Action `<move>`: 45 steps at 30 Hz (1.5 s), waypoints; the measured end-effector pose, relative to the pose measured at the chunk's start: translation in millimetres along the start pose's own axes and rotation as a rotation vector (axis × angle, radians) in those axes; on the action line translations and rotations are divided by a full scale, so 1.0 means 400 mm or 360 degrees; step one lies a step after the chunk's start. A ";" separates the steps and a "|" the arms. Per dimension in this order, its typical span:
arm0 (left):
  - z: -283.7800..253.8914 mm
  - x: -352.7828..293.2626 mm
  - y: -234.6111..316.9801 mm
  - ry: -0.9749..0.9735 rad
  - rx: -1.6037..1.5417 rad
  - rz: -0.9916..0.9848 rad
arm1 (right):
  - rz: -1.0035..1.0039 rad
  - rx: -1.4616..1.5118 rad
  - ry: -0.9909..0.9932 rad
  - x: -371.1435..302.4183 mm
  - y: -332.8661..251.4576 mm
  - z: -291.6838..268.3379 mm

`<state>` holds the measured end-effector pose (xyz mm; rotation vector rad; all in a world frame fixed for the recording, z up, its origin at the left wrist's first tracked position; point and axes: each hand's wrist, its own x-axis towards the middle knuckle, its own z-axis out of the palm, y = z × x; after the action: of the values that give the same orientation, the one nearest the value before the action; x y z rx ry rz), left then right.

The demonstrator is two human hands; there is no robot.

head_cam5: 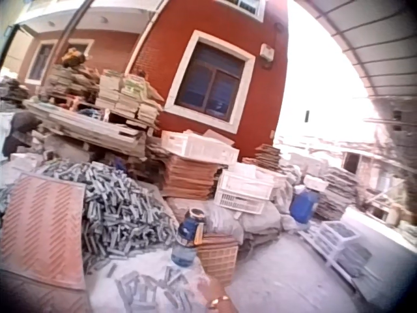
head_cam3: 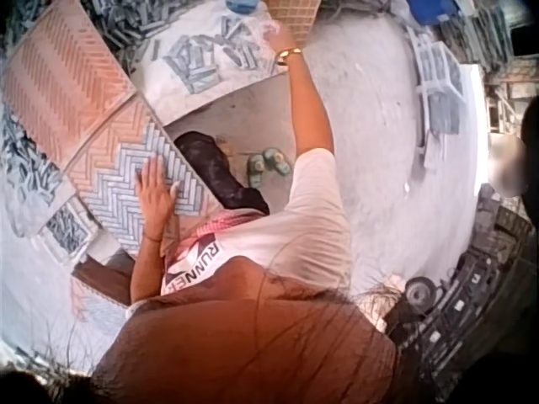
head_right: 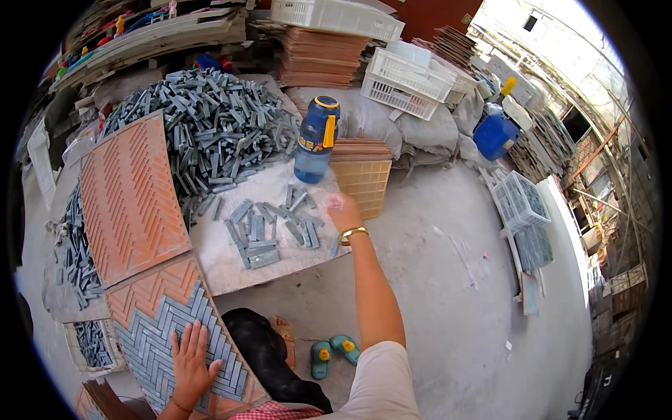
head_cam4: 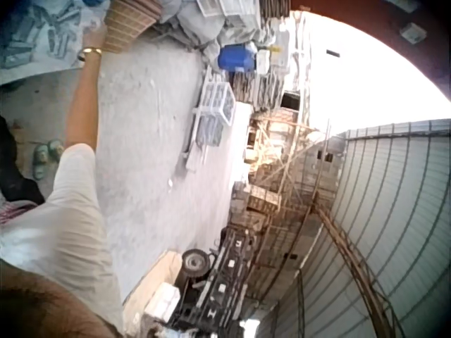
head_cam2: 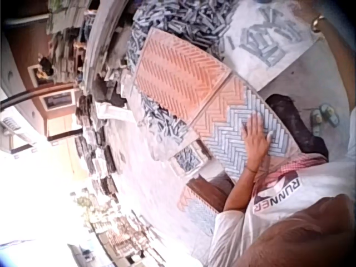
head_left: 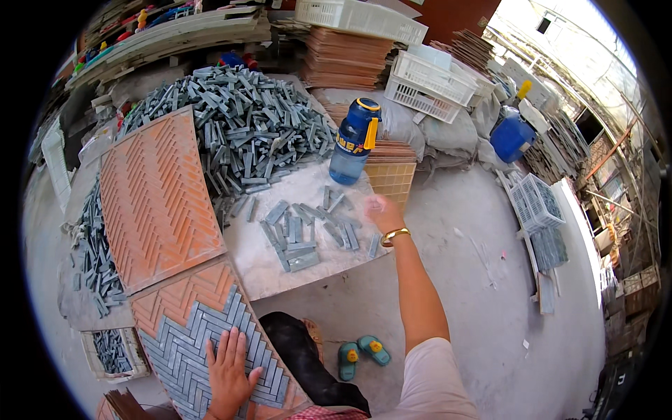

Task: The person places small rectangular tiles by hand onto a square board, arranging them in a herringbone pattern. They pick tiles from a nearby pile, position them carefully, and occasionally flip the board to check alignment.

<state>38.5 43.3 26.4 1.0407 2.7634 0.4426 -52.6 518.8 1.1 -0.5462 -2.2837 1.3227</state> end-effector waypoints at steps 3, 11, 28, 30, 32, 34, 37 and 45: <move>0.001 0.000 0.001 -0.0003 0.0010 -0.0001 | -0.0070 -0.0732 -0.0060 -0.019 -0.006 -0.019; -0.003 -0.002 0.003 -0.0039 0.0003 -0.0039 | 0.0230 -0.0720 -0.0451 -0.105 -0.082 0.045; -0.003 -0.003 0.003 -0.0006 -0.0008 -0.0023 | 0.0213 -0.1174 -0.0350 -0.107 -0.102 0.053; -0.002 -0.001 0.001 0.0013 0.0012 0.0001 | 0.0164 -0.1148 -0.0329 -0.102 -0.095 0.050; 0.001 -0.002 0.001 0.0012 -0.0006 -0.0007 | 0.0318 -0.0777 -0.0478 -0.097 -0.093 0.030; 0.000 -0.005 -0.002 0.0011 -0.0004 -0.0017 | 0.0657 -0.0030 -0.0778 -0.087 -0.103 0.000; 0.002 -0.005 -0.003 0.0024 0.0007 -0.0012 | 0.0835 0.1129 -0.0949 -0.096 -0.100 -0.022; 0.010 -0.005 -0.005 0.0055 0.0042 0.0006 | 0.0667 0.1838 -0.1177 -0.126 -0.105 -0.048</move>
<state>39.9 41.6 22.0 1.0538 2.8052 0.4301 -5.2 485.8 37.7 -0.0946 -1.3661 3.0494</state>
